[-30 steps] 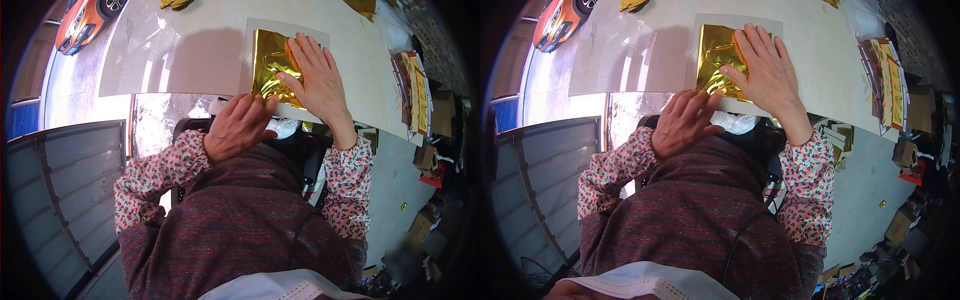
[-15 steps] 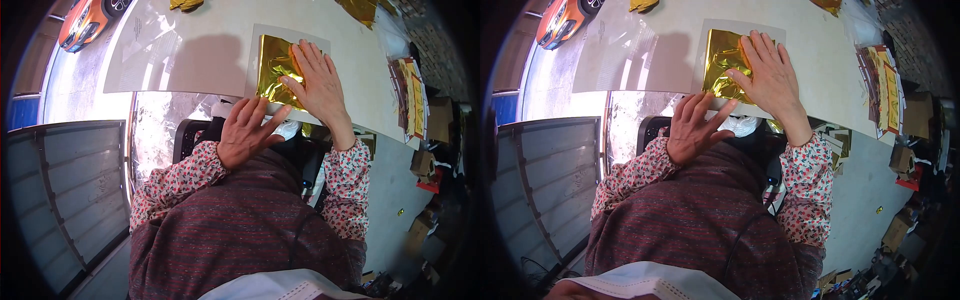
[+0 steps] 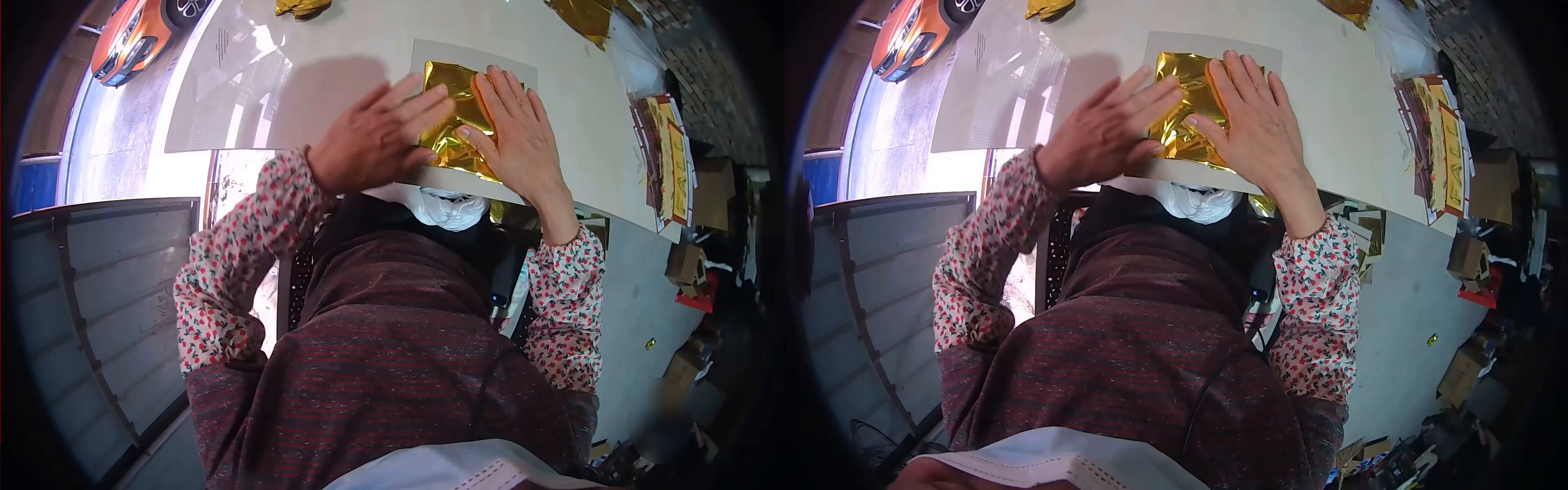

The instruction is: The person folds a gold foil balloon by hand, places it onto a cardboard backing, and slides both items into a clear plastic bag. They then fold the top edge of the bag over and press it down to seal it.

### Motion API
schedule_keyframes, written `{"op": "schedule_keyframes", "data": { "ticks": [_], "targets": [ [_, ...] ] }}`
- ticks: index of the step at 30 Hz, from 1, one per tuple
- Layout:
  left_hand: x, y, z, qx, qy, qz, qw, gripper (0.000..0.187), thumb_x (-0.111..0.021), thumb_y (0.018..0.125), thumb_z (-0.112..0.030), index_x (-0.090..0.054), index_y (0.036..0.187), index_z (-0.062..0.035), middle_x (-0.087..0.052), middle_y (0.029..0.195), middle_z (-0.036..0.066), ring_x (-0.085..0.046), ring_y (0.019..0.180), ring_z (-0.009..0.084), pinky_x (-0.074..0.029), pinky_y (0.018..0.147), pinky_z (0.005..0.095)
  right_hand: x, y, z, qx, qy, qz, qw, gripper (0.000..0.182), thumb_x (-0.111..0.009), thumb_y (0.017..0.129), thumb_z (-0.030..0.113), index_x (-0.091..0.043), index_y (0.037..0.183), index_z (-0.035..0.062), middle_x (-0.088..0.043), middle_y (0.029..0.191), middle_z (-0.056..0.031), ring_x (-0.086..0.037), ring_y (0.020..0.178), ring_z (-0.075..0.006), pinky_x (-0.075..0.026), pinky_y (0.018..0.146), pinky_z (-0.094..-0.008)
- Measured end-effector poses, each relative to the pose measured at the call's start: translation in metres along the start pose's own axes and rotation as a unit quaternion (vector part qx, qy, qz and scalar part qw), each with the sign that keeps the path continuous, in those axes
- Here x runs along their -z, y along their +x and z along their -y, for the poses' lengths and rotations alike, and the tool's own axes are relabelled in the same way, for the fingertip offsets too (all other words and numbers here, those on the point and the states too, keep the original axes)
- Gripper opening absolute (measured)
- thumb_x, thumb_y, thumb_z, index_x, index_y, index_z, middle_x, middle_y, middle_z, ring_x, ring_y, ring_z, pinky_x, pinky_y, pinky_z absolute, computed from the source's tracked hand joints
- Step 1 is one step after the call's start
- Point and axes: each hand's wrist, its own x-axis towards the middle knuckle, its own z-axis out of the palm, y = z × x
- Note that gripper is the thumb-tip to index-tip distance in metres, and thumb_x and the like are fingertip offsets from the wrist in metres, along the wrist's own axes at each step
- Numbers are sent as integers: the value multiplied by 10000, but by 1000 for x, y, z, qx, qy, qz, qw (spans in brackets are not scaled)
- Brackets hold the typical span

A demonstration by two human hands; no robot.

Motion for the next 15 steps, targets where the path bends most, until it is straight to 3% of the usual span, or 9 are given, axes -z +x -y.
{"op": "schedule_keyframes", "data": {
  "ticks": [1, 2, 8, 11, 15],
  "targets": [
    [1, 0, 6, 22, -1, 36, 999, 655, -545, 954, -413, -328, 1508, -140, -287, 1595, 85, -223, 1478, 354, -236, 1176, 482, -1, 1, 0, 1, -3, -1, 1000, 732, -480, 956, 576, -374, 1502, 100, -343, 1562, -133, -282, 1462, -273, -199, 1195, -452],
    [0, -1, 11, 11, 13, 48, 999, 761, -478, 952, -561, -243, 1557, -163, -268, 1601, 84, -217, 1478, 354, -197, 1191, 503, -1, 1, 0, 3, -5, -2, 1000, 734, -482, 955, 576, -374, 1501, 99, -343, 1562, -133, -282, 1462, -273, -200, 1195, -451],
    [5, 2, 7, 19, -19, 44, 999, 948, -651, 819, -628, -263, 1550, -165, -288, 1589, 100, -204, 1478, 374, -212, 1179, 529, 0, 1, -1, -1, -1, -5, 1000, 735, -487, 952, 577, -385, 1494, 92, -351, 1557, -133, -288, 1459, -275, -207, 1191, -451],
    [2, -1, 15, -6, -47, 28, 998, 996, -732, 760, -597, -301, 1537, -147, -296, 1582, 126, -228, 1468, 384, -222, 1174, 535, -2, 1, -1, 3, -3, -9, 1000, 736, -489, 951, 577, -390, 1490, 86, -357, 1553, -133, -288, 1458, -275, -210, 1189, -452],
    [8, 6, 17, 1, -68, -31, 997, 900, -703, 780, -624, -436, 1450, -85, -375, 1520, 195, -345, 1397, 410, -296, 1132, 531, 1, 2, 0, 2, 0, -9, 1000, 737, -492, 951, 575, -391, 1489, 81, -361, 1550, -136, -285, 1459, -277, -211, 1189, -452]
  ]
}}
